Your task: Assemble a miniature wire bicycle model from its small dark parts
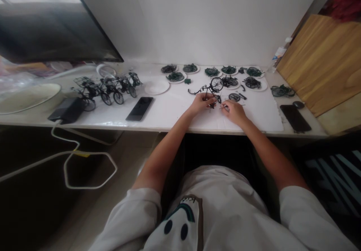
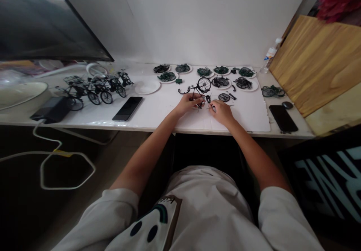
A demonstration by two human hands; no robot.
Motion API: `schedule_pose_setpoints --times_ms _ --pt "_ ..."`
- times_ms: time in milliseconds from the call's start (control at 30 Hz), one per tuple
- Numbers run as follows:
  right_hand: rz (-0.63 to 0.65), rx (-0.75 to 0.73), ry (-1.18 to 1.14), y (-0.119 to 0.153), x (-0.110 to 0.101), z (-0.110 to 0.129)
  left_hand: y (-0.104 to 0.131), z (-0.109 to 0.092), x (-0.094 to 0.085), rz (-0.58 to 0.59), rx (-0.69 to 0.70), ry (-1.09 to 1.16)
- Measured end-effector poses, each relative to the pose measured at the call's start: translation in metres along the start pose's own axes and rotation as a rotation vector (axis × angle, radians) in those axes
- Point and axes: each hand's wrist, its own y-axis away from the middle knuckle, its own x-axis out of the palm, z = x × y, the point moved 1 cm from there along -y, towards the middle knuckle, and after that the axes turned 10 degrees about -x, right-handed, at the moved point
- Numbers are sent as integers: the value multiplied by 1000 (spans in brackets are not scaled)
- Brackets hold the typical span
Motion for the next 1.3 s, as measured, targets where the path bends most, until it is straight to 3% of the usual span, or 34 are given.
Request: schedule_pose_setpoints --times_ms 1300 --pt "32 27 -9 0 -1 2 3 -3 2 -2 -4 -32"
